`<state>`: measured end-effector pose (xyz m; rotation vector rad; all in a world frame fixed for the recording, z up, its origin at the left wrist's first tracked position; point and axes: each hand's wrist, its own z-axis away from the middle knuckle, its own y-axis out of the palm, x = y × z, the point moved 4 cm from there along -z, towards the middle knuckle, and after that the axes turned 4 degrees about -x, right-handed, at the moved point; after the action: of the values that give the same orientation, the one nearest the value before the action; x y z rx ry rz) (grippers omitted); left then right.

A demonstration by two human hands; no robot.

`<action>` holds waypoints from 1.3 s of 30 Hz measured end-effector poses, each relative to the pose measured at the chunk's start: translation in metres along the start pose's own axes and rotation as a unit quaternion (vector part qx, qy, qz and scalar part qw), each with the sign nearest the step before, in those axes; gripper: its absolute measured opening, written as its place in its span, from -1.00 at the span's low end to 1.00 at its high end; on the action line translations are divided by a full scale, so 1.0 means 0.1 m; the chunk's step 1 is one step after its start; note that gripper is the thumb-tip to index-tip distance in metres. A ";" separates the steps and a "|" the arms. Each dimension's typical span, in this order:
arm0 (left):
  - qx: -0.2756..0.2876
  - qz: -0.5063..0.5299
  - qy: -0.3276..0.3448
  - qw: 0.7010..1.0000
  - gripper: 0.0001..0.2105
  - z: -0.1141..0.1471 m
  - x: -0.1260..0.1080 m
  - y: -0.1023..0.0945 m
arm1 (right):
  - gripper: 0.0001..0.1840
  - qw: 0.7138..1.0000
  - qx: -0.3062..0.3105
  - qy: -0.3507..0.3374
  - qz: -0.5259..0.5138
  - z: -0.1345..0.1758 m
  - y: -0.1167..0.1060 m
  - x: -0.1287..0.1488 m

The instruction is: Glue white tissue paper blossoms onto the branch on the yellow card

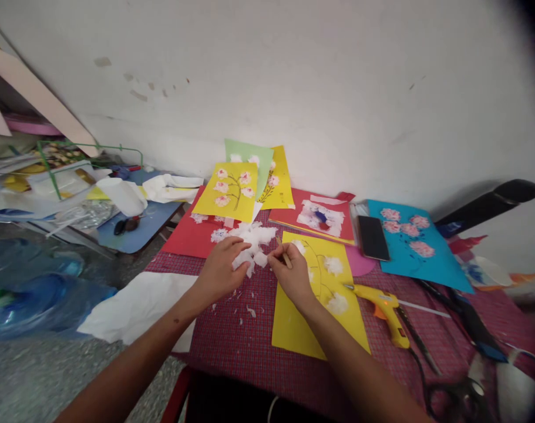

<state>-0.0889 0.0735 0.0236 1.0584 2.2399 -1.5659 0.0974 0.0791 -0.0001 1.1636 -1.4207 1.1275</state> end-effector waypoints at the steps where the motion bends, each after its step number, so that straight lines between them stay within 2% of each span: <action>1: 0.005 0.003 -0.008 1.000 -0.69 0.00 -0.03 0.02 | -0.85 1.000 0.004 0.000 -0.008 0.00 0.00 0.00; 5: 0.071 0.040 -0.095 0.992 -0.81 0.00 -0.07 0.13 | -0.84 1.000 0.007 0.003 -0.025 0.02 0.00 0.01; 9: 0.110 0.099 -0.141 0.979 -0.74 0.00 -0.11 0.13 | -0.81 1.000 -0.005 0.017 -0.019 0.03 -0.01 0.01; 27: 0.141 0.195 -0.230 0.943 -0.73 0.05 -0.01 0.11 | -0.73 0.995 -0.006 0.062 -0.074 0.06 -0.02 -0.10; 33: 0.137 0.218 -0.228 0.939 -0.71 0.04 -0.03 0.12 | -0.74 0.997 0.020 0.041 -0.060 0.11 0.02 -0.03; 39: 0.128 0.208 -0.228 0.943 -0.72 0.06 -0.02 0.12 | -0.76 0.999 0.003 0.038 -0.027 0.09 -0.01 -0.03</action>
<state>-0.0812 0.0696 0.0139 1.0140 1.4330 -1.7152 0.0977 0.0705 -0.0042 1.1454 -1.3208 1.1270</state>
